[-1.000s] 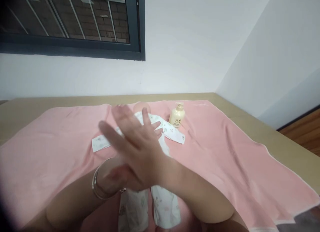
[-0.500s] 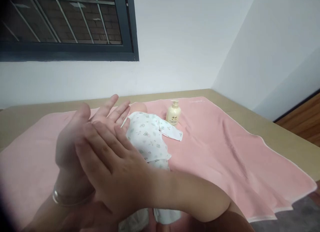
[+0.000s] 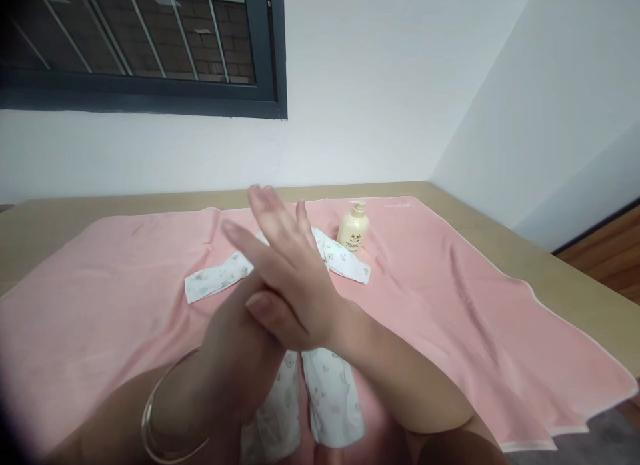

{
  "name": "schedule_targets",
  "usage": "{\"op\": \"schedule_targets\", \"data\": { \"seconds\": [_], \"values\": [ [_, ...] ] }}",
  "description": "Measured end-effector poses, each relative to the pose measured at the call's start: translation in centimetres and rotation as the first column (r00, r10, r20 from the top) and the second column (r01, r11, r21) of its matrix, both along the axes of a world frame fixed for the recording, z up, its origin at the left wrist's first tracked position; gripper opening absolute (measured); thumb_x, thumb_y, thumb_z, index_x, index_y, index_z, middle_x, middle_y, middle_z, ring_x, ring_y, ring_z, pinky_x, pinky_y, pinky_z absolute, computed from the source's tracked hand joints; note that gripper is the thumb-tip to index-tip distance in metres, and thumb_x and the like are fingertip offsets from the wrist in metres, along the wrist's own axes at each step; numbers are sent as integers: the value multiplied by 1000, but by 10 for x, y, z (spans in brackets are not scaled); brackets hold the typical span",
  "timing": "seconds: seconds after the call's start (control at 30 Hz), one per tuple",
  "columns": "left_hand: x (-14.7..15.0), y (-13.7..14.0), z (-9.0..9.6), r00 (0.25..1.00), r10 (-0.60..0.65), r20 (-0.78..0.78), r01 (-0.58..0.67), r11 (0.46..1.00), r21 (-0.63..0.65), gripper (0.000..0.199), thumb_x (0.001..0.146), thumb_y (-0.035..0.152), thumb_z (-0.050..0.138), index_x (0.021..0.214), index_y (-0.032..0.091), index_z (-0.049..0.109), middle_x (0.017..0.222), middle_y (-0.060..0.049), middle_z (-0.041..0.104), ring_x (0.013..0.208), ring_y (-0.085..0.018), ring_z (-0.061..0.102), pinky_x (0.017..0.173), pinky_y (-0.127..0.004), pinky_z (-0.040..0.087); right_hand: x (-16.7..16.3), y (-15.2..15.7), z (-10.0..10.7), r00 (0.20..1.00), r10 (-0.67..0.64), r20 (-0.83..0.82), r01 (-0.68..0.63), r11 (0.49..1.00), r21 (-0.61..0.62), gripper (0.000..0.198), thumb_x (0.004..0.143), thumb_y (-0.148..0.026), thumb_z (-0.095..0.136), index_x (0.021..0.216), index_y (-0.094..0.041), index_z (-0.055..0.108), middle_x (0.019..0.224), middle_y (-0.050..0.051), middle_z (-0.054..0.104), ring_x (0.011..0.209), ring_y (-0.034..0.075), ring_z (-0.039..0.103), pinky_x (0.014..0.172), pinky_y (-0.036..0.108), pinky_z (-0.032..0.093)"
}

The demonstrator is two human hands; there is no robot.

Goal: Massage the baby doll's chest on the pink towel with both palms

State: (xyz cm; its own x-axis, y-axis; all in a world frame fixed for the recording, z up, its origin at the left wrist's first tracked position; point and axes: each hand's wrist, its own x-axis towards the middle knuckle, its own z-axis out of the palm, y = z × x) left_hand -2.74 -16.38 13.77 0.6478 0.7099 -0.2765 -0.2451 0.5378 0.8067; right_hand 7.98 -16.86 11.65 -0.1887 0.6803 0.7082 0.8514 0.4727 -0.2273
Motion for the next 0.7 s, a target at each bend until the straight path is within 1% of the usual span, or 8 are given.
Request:
{"op": "schedule_targets", "data": {
  "seconds": [0.1,0.23,0.3,0.37,0.4,0.5,0.6,0.7],
  "values": [
    [1,16,21,987,131,91,-143,981,132,38,95,45,36,124,32,57,125,1,62,139,-27,36,114,-42,38,1,20,-12,999,-11,-35,9,999,-38,63,99,-49,22,153,-32,-5,161,-1,3,147,31,-4,114,66,5],
    [-2,57,25,948,284,141,-302,944,132,45,95,47,33,133,27,49,137,-3,54,139,-26,36,114,-42,36,-6,44,-34,997,42,-66,-48,995,-91,59,101,-41,16,153,-23,-6,161,4,1,148,23,0,119,53,12],
    [-1,85,18,900,394,189,-428,882,199,45,93,44,41,134,27,48,139,-4,52,139,-24,38,113,-39,36,-8,56,-47,999,24,-39,-31,986,-163,59,101,-38,19,154,-19,1,161,7,8,148,21,4,119,51,13],
    [3,115,5,842,480,245,-537,781,319,41,89,36,48,129,27,52,139,-3,52,136,-20,41,114,-34,33,-6,68,-59,999,-8,49,21,962,-272,60,100,-37,26,154,-16,10,159,10,18,148,23,7,119,52,11],
    [7,130,-4,841,495,220,-541,764,352,37,87,33,49,122,23,57,134,-5,57,132,-19,46,112,-32,34,-3,75,-65,996,-14,85,42,942,-332,60,99,-37,29,153,-15,15,157,11,22,147,25,9,119,53,11],
    [19,168,-33,878,478,21,-438,786,437,27,83,30,50,99,14,64,111,-12,67,111,-22,61,99,-33,44,15,93,-78,992,26,126,33,896,-442,50,100,-36,31,147,-19,35,152,8,35,146,24,19,119,51,12],
    [29,187,-63,818,565,-104,-380,668,640,22,82,30,46,82,16,64,95,-10,69,95,-21,63,88,-31,46,37,107,-85,997,-51,59,72,896,-439,46,101,-37,26,140,-22,46,152,5,36,145,21,22,119,47,14],
    [34,190,-87,741,638,-209,-239,542,806,25,84,31,41,70,20,58,82,-7,67,82,-21,61,80,-31,44,46,111,-89,962,-270,28,250,841,-480,52,101,-41,27,143,-15,41,152,12,35,143,23,26,117,45,19]
  ]
}}
